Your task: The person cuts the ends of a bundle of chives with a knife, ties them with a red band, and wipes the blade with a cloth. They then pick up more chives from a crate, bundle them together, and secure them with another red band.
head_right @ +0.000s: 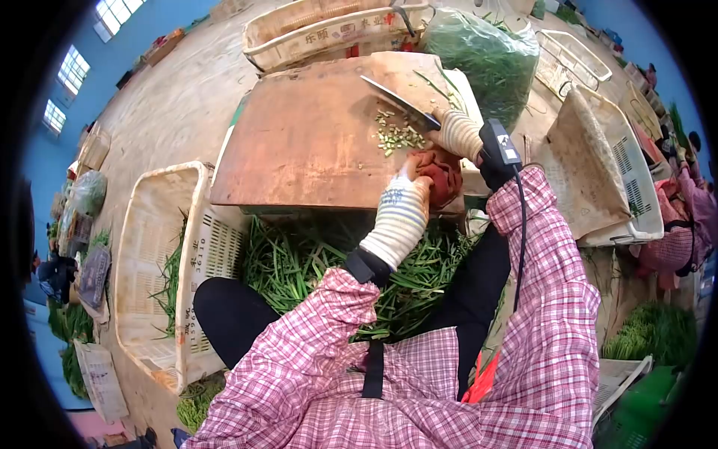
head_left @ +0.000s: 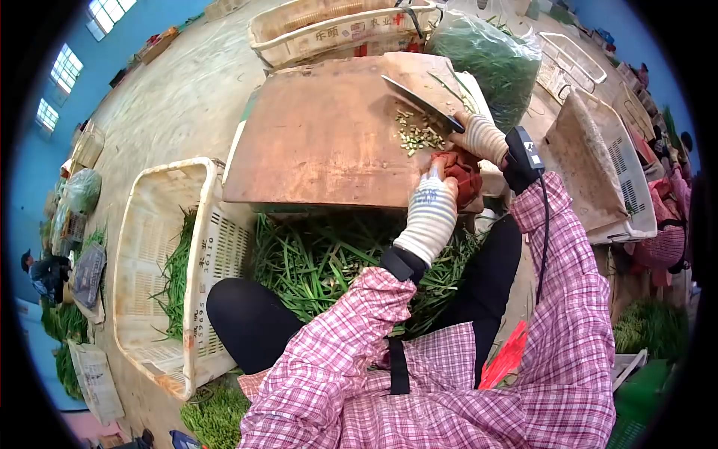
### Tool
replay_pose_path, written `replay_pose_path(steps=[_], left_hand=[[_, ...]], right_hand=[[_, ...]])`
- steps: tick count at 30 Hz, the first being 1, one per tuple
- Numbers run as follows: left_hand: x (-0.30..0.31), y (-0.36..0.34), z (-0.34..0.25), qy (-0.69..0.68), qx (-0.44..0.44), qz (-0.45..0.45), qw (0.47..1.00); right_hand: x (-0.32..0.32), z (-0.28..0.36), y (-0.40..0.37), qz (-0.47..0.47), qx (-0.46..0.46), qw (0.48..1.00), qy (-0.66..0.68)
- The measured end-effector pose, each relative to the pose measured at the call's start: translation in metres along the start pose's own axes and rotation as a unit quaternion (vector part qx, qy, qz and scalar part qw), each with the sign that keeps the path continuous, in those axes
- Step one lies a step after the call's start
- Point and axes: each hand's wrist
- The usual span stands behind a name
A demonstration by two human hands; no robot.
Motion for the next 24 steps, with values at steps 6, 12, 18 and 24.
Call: replay_pose_path(steps=[6,12,18,24], left_hand=[[0.004,-0.035,-0.014,0.092,-0.068,-0.001,0.993],[0.013,-0.044,-0.009,0.031,-0.030,0.043,0.998],[0.019,-0.056,-0.016,0.107,-0.113,0.058,0.986],[0.068,-0.118,-0.019,0.022,-0.124,0.148,0.981]], right_hand=[[0.022,0.061,-0.033,0.141,0.128,0.981,0.029],[0.010,0.024,0.002,0.031,0.060,0.992,0.110],[0.005,0.077,0.012,0.066,0.065,0.994,0.063],[0.017,0.133,-0.049,0.227,0.102,0.961,0.120]])
Point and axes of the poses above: each hand's wrist, its own y-axis towards the middle knuckle, its own x-axis out of the back of the hand, z = x × y, and after that the axes turned 1 degree about y, right-handed
